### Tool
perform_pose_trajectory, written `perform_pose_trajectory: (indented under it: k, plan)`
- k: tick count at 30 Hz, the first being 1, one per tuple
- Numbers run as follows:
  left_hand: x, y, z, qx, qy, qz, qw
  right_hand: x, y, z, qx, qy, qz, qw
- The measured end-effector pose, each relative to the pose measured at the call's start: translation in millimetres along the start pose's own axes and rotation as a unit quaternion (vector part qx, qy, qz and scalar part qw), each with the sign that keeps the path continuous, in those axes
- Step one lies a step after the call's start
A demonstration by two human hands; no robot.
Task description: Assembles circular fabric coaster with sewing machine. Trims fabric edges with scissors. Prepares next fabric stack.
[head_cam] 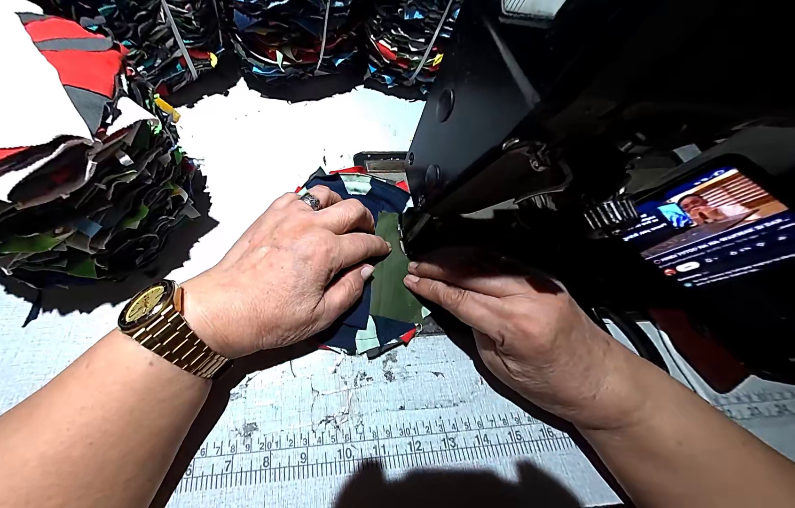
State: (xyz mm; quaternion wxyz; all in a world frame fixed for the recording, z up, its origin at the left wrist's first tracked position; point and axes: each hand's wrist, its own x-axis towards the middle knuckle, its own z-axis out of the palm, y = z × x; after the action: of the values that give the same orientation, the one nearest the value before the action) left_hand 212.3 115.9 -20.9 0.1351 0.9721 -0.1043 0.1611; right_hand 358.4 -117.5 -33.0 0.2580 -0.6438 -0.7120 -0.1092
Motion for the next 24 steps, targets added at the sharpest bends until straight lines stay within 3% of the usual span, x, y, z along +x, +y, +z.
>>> perform_pose_trajectory:
  k: [7,10,16,24]
  plan:
    - [1.1,2.9,1.6,0.038,0.012,-0.024,0.999,3.3,-0.8,-2.9,-0.003,0.021,-0.003,1.000]
    - [0.5,4.9,4.8,0.048,0.029,-0.030,0.998,2.9,-3.4,-0.1,0.019,-0.008,-0.025,0.999]
    - [-1.3,-5.5,2.3,-0.089,0.068,0.035,0.993,2.7,-3.9,0.3,0.038,-0.015,-0.021,0.999]
    - [-3.4,-9.4,-2.0,-0.112,0.000,0.058,0.992,8.7,-12.1,5.6,0.049,-0.034,-0.048,0.997]
